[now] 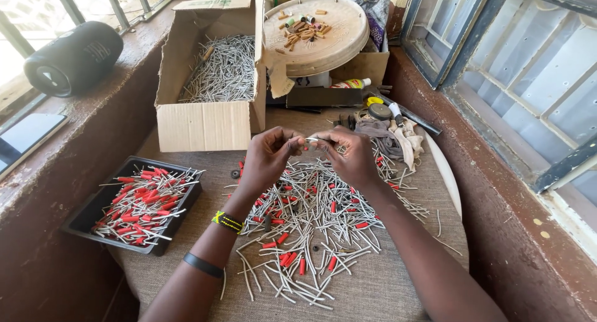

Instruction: Assembling small metal pins with red plastic caps by hand at a workbench.

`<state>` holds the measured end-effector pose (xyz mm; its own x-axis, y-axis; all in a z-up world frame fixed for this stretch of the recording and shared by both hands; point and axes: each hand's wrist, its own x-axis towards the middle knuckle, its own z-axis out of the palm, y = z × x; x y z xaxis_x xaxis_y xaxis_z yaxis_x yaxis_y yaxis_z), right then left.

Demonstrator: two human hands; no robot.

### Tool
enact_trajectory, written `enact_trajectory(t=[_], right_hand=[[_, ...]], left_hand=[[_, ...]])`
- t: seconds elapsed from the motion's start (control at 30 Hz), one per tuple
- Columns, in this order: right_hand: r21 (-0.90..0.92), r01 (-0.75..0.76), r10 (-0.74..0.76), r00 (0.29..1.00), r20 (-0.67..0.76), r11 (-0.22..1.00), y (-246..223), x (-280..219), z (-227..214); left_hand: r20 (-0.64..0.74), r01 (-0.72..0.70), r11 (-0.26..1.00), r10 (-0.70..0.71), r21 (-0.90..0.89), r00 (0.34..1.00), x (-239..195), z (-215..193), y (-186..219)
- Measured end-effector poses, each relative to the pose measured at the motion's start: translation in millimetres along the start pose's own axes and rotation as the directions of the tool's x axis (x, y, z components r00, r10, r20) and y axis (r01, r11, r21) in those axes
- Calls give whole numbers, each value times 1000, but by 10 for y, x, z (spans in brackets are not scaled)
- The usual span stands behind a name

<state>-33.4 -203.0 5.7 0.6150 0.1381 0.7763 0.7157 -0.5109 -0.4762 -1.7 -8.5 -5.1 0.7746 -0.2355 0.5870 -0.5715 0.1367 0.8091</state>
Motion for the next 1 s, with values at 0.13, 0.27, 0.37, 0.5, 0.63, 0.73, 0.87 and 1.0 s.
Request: enact_trajectory(t=[0.13, 0.27, 0.37, 0.5, 0.63, 0.73, 0.87, 1.0], right_hand=[[-22, 41, -41, 999, 33, 999, -151, 31, -57], [-24, -25, 26, 999, 29, 999, -18, 24, -161], [-15, -99, 99, 995, 14, 995, 57, 1, -103], [67, -247, 239, 966, 101, 967, -127, -36, -78], [115, -307, 300, 951, 74, 945, 2, 18, -176], [156, -320, 300, 944, 139, 934, 113, 42, -239], [-280, -329, 426, 781, 456, 902, -61, 46, -346], [-290, -306, 419, 726, 545, 907, -57, 38, -413]], left_hand=[[-7, -50, 996, 50, 68, 999, 13, -137, 139], [-67, -100, 941, 128, 324, 989, -126, -463, 623], [-155, -38, 891, 121, 452, 980, -361, -732, 815], [-301, 107, 921, 13, 375, 953, -582, -811, 845], [-336, 145, 945, -41, 292, 941, -663, -810, 875], [-337, 181, 966, -111, 185, 935, -663, -736, 898], [-289, 207, 966, -156, 153, 944, -670, -686, 824], [-214, 221, 961, -183, 168, 959, -620, -635, 718]])
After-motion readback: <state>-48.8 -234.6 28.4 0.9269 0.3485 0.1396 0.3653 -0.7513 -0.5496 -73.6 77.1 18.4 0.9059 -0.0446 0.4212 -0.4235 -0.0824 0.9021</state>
